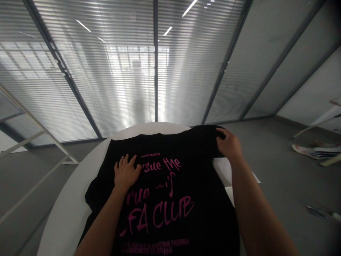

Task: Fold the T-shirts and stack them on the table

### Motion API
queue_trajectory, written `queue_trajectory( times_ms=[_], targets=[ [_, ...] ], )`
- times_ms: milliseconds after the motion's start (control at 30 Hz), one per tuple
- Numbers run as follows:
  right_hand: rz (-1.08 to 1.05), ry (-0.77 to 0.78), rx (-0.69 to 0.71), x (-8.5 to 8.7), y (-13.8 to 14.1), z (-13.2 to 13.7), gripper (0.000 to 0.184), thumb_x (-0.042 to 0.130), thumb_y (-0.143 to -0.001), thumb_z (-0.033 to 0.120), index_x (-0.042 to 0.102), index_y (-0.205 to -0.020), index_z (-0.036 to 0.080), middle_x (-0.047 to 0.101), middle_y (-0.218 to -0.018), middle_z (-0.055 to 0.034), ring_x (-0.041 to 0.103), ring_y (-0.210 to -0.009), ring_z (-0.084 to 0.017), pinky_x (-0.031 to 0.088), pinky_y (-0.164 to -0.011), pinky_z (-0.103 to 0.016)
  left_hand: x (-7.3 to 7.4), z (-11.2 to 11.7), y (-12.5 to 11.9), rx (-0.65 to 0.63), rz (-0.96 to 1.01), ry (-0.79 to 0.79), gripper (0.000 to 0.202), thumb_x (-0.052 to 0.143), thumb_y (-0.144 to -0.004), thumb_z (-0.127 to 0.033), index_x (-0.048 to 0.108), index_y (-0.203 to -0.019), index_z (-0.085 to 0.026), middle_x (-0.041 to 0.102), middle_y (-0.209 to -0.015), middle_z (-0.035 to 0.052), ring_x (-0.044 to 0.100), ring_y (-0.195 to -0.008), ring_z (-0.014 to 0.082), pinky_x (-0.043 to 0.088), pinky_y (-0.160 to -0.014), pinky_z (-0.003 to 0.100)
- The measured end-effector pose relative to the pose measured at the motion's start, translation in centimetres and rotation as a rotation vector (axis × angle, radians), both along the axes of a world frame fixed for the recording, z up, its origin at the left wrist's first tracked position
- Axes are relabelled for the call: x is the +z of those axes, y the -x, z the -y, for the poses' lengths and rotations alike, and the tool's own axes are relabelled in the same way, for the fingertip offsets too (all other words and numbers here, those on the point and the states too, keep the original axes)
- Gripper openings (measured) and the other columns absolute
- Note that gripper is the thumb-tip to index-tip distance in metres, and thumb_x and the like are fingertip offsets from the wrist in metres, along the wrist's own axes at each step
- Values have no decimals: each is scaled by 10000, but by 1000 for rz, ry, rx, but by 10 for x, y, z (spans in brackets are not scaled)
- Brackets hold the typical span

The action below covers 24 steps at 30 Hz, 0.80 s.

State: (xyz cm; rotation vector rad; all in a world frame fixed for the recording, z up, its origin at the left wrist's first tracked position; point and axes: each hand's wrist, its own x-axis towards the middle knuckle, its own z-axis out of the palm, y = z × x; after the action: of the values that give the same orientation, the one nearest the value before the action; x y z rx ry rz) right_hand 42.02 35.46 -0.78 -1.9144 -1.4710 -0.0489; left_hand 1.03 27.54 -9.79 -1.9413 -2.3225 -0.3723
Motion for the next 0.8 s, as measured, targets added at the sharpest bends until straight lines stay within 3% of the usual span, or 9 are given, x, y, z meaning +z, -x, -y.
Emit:
queue_trajectory(
  times_ms=[133,267,400,500,800],
  targets=[
    [-64,-28,-15,1,-1,-1,440,567,-785,278,647,-1215,237,681,-1144,-92,624,-1077,-279,463,-952,-396,1,0,0,1,9,20,548,428,-880,-436,502,-1399,-276,446,-1476,122,343,-1389,323,239,-1113,542],
    [-83,81,-176,-4,-16,0,442,556,-774,284,652,-1198,202,689,-1091,-141,636,-1046,-313,482,-909,-434,0,0,0,3,5,9,547,431,-877,-437,506,-1395,-278,451,-1472,124,349,-1385,322,243,-1110,543],
    [-84,224,-279,-16,-33,-4,584,537,-793,381,549,-1322,134,619,-1215,-232,587,-1124,-378,459,-902,-529,-2,-1,0,0,-2,-10,543,431,-877,-438,507,-1393,-286,454,-1468,121,354,-1381,320,246,-1108,537],
    [-83,257,-228,-23,-36,-9,621,515,-815,417,505,-1362,122,597,-1247,-239,563,-1158,-370,439,-923,-530,-4,-2,1,1,1,-12,544,430,-877,-442,508,-1392,-286,457,-1464,124,352,-1381,323,243,-1108,539],
    [-76,127,-145,-22,-30,-9,547,571,-785,315,568,-1313,174,649,-1194,-149,603,-1110,-307,445,-960,-434,-2,-1,0,11,6,12,544,431,-881,-456,503,-1394,-294,453,-1469,118,344,-1387,318,240,-1113,529]
  ],
)
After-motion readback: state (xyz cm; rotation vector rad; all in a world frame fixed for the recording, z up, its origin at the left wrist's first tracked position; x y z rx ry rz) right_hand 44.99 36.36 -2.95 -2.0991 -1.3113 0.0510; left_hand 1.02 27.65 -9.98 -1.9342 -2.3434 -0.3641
